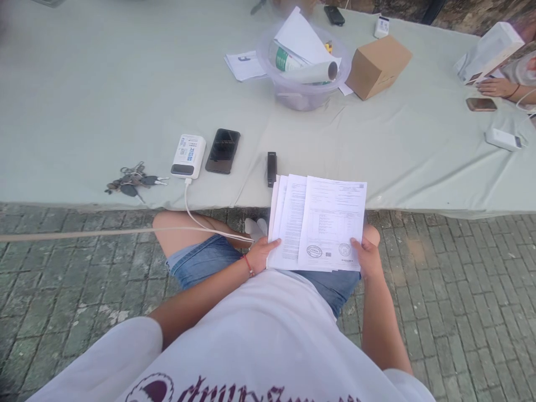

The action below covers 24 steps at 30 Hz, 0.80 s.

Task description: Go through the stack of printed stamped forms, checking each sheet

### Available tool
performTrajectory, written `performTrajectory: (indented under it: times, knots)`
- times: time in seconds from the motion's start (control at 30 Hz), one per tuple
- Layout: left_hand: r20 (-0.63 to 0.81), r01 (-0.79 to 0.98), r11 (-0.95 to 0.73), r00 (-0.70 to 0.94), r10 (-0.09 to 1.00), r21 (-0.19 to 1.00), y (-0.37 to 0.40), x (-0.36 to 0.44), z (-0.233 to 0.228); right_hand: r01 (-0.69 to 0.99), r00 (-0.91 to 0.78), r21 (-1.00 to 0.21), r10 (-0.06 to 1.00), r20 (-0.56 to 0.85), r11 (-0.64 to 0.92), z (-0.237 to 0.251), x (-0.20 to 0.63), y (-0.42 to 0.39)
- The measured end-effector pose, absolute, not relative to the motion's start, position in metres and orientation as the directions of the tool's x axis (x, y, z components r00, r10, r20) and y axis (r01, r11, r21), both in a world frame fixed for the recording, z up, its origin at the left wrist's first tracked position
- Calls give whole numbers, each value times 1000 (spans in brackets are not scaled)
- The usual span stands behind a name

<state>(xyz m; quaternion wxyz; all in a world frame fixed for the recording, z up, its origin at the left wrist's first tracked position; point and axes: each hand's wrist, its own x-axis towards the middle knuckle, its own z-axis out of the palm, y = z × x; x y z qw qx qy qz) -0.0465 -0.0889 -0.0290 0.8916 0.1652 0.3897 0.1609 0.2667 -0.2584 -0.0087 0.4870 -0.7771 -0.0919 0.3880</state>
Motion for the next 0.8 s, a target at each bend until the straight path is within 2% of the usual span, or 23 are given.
performTrajectory:
  times: [0.07, 0.13, 0.3, 0.4, 0.53, 0.63, 0.73, 0.8]
  knots:
    - [-643, -161, 895, 644, 414, 415, -89, -46, -29, -230, 744, -842, 471, -475, -487, -8, 270, -262]
    - [-645, -164, 894, 640, 418, 417, -89, -46, -29, -205, 771, -860, 463, -436, -468, -6, 272, -264]
    - [-647, -189, 882, 617, 448, 432, -88, -46, -26, -184, 760, -857, 483, -435, -482, -3, 263, -260]
    - [-649, -194, 880, 611, 454, 433, -88, -46, -20, -157, 723, -863, 539, -432, -481, -4, 252, -252]
    - [-628, -182, 868, 624, 465, 462, -87, -43, -13, -45, 668, -873, 635, -388, -486, 0, 233, -241]
    - [-639, -150, 869, 621, 454, 472, -86, -41, -13, 110, 615, -825, 690, -382, -554, 4, 221, -231]
    - [-655, -128, 865, 602, 457, 486, -86, -40, -17, 252, 660, -762, 682, -315, -597, 1, 219, -220]
    - [-662, -124, 864, 593, 459, 488, -85, -40, -19, 237, 733, -785, 635, -242, -573, -4, 224, -213]
